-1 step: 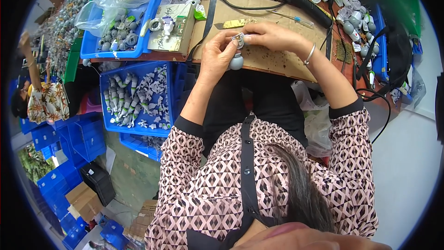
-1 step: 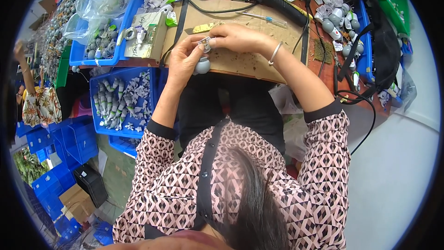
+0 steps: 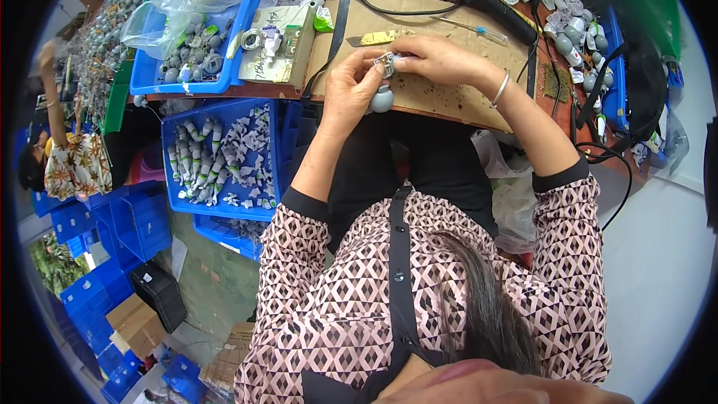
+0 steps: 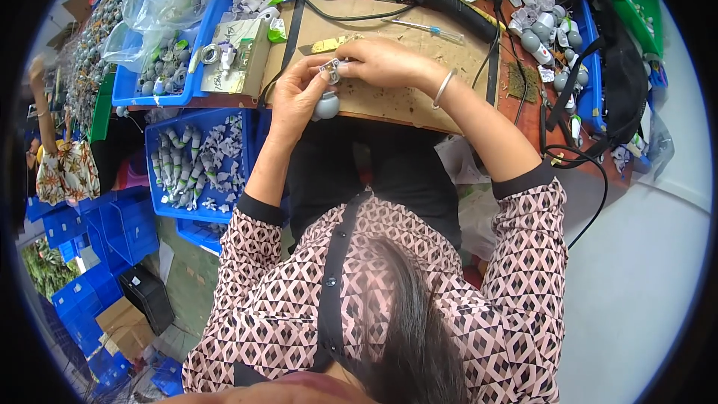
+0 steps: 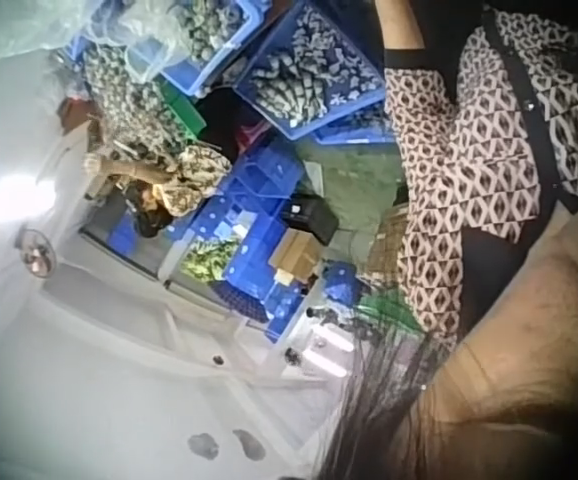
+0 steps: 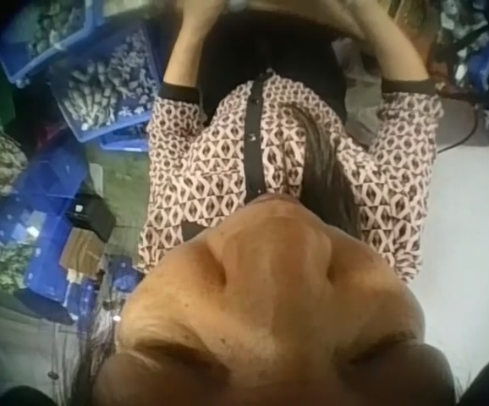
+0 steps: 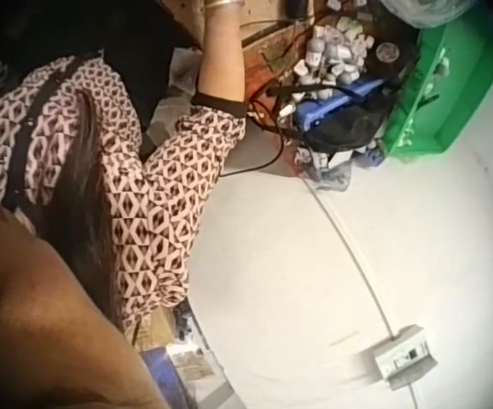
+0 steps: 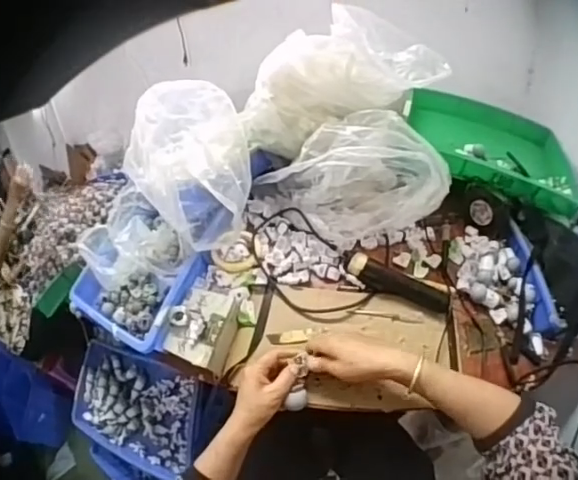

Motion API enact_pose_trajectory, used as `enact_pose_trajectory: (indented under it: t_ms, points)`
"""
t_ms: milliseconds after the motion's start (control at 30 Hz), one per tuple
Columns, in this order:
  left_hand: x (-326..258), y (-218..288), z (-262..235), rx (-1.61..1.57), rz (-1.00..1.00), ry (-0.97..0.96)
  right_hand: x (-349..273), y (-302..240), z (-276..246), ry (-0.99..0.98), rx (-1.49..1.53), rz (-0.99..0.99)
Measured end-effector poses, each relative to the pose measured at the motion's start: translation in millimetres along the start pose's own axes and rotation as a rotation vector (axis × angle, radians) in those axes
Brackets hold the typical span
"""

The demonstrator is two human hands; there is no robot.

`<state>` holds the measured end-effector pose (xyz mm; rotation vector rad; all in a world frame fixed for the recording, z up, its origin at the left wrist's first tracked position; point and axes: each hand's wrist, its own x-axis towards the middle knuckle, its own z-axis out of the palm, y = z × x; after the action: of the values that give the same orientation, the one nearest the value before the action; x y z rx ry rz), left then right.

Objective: Assembling internal and external components of LED light bulbs on a workshop table.

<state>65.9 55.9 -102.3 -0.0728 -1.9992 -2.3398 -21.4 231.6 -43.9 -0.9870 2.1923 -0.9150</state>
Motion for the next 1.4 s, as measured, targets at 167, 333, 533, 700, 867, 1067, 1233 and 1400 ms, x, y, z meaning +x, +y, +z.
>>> enact_pose_trajectory:
  t_ms: [167,333,533,700,867,1067,1233,1400]
  points:
    - [-1,-1,-3,-0.05,0.005,-0.008,-5,-7,-4,0.056,-0.16,0.023]
    - [-3,4,0,-0.112,-0.005,0.03,-4,0,-5,0.015,0.24,0.151]
    - [1,-3,-3,-0.082,0.016,0.044,-1,6,-12,-0.073,0.452,0.201]
    - [0,-5,-6,0.089,0.034,0.076,1,4,-9,-0.056,0.441,0.183]
    - [-4,9,-7,0.096,-0.015,0.054,2,6,-11,-0.068,0.441,0.19]
    - [-8,13,-16,0.284,0.078,0.044,6,4,-14,-0.108,0.358,0.205]
    - [-5,20,-24,0.072,-0.132,-0.065,20,-8,-21,-0.115,-0.11,0.005]
    - [3,25,-30,-0.034,-0.262,-0.053,29,-35,-24,-0.16,-0.286,-0.035]
